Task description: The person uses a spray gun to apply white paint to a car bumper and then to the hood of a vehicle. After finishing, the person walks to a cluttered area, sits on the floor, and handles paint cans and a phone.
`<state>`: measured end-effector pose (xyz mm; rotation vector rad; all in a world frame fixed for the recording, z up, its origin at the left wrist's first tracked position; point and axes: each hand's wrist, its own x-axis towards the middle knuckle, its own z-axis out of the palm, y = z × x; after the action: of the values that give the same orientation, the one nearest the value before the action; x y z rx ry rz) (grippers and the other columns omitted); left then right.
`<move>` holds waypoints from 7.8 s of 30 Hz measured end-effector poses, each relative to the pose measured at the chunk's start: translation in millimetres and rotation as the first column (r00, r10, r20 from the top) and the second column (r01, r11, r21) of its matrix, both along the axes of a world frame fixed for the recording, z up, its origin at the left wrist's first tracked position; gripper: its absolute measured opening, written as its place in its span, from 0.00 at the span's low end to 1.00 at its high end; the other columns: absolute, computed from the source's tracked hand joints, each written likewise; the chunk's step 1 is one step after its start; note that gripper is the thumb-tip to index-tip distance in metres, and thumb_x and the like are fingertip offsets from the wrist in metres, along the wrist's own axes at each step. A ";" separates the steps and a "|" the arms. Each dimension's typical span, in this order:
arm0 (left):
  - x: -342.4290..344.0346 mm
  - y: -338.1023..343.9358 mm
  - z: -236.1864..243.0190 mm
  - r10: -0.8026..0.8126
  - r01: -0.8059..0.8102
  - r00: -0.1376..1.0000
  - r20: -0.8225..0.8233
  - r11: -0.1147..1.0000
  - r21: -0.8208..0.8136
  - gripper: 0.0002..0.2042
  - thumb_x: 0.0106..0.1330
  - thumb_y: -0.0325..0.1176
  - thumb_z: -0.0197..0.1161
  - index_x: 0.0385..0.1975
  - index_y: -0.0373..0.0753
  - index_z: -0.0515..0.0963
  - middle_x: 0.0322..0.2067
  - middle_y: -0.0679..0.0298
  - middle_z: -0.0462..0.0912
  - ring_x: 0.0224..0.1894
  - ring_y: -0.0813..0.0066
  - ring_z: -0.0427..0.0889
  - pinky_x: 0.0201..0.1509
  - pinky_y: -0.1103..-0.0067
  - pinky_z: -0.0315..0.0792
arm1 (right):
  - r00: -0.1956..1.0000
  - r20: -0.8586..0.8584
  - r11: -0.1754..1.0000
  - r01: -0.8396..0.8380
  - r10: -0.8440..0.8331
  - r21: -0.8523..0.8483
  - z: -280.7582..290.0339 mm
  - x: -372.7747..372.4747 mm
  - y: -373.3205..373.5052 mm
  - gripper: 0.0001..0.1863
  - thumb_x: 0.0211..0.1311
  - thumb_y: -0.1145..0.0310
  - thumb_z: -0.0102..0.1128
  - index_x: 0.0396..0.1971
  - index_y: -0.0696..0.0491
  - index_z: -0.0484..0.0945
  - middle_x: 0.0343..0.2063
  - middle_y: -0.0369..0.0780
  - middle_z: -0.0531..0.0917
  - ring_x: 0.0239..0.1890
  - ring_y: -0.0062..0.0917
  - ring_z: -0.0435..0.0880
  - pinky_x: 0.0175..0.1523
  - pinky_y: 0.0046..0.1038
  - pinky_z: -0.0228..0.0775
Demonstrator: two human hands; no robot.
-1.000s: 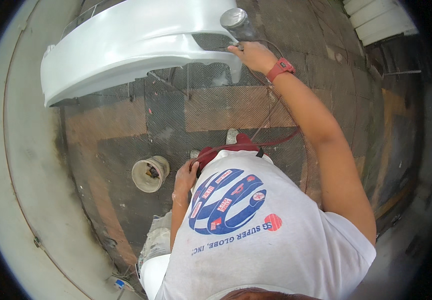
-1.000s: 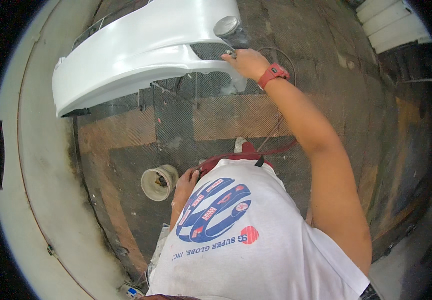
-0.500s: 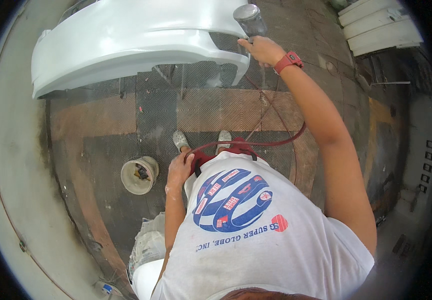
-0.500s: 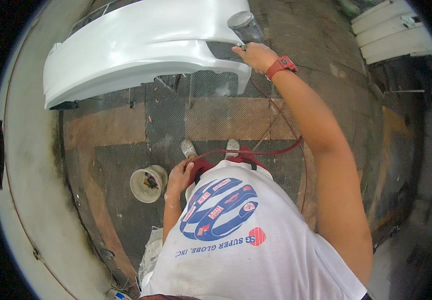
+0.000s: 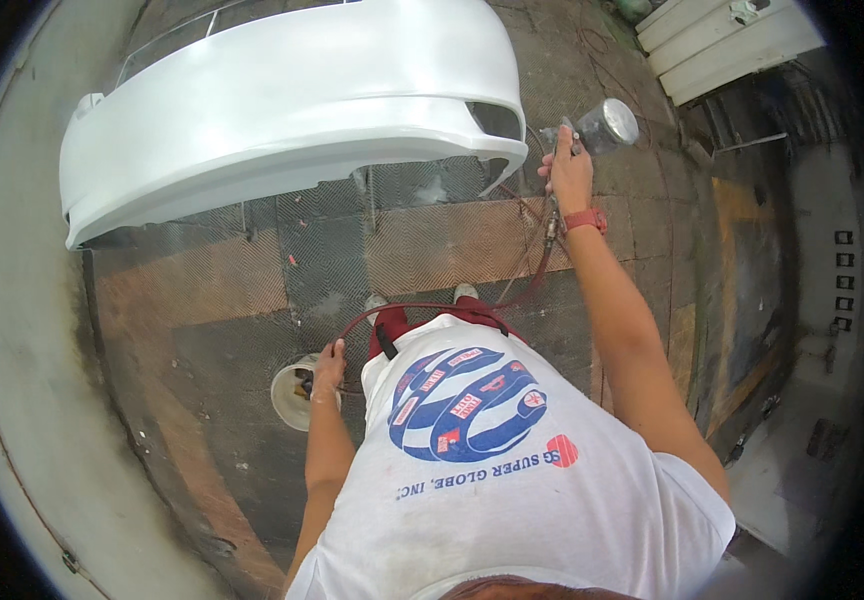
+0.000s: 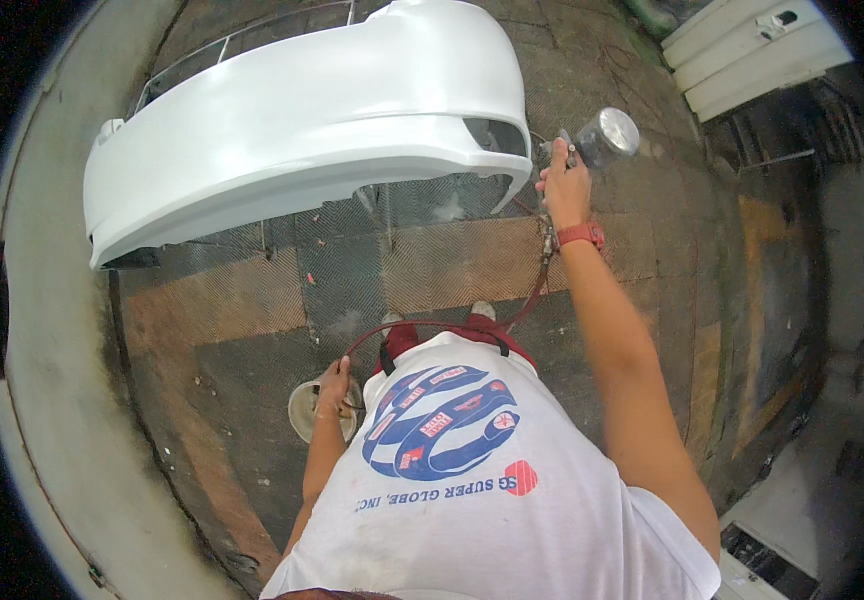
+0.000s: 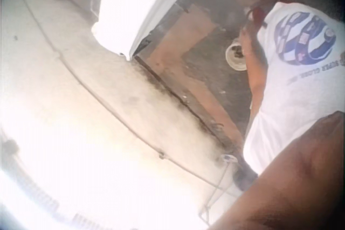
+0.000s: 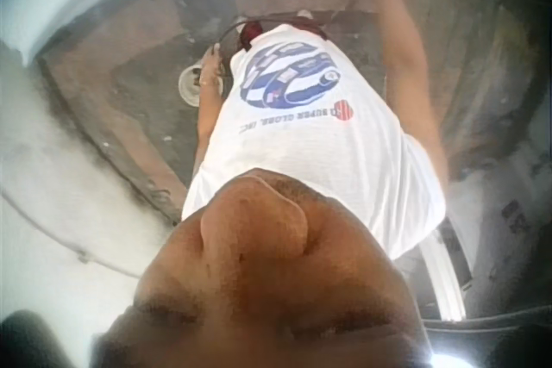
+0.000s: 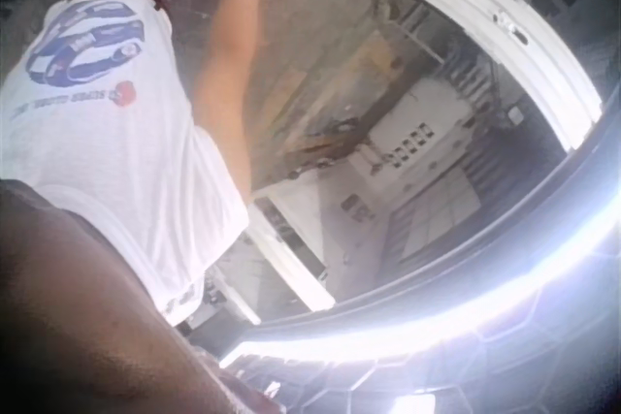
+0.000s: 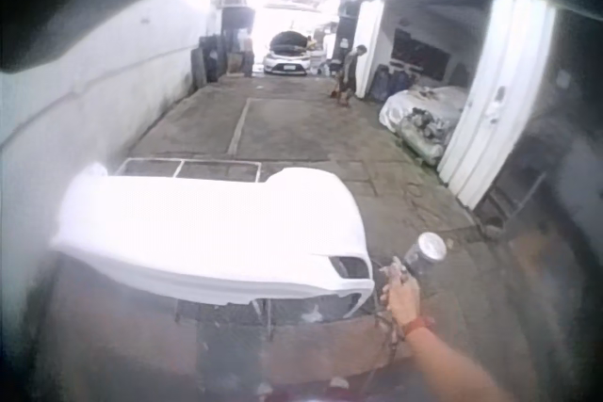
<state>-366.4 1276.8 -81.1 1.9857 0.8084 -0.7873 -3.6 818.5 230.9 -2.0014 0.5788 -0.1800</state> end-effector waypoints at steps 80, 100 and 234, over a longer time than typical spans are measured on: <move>286.8 -1044.0 356.5 -0.199 0.882 -0.465 0.862 -0.188 0.433 0.39 0.68 0.54 0.75 0.76 0.44 0.71 0.70 0.52 0.77 0.71 0.49 0.75 0.76 0.59 0.69 | 0.880 0.077 0.880 0.473 -0.469 -0.050 -12.8 -281.4 -608.8 0.31 0.76 0.46 0.64 0.62 0.59 0.80 0.55 0.55 0.86 0.59 0.56 0.85 0.61 0.51 0.77; 112.4 -1514.9 387.1 0.082 0.638 -0.671 0.737 -0.442 0.631 0.18 0.69 0.46 0.76 0.49 0.41 0.89 0.55 0.59 0.89 0.61 0.54 0.84 0.65 0.59 0.78 | 0.482 0.106 0.486 0.874 -0.869 0.010 -52.2 -316.3 -966.2 0.32 0.73 0.42 0.64 0.41 0.63 0.86 0.34 0.59 0.88 0.41 0.58 0.88 0.48 0.55 0.79; -3309.3 -2572.3 83.5 -0.253 0.197 -0.918 -0.305 -0.959 0.202 0.39 0.80 0.66 0.54 0.64 0.29 0.82 0.60 0.47 0.87 0.63 0.47 0.85 0.67 0.58 0.76 | -0.972 0.061 -0.912 0.235 -0.228 0.337 12.0 -3981.6 -1682.4 0.37 0.80 0.52 0.65 0.77 0.57 0.65 0.53 0.40 0.84 0.47 0.21 0.87 0.32 0.22 0.79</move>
<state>-3675.7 -1295.5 2.4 -1.2890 1.8461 0.8295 -3985.2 -863.9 242.9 0.4458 2.3273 -2.0024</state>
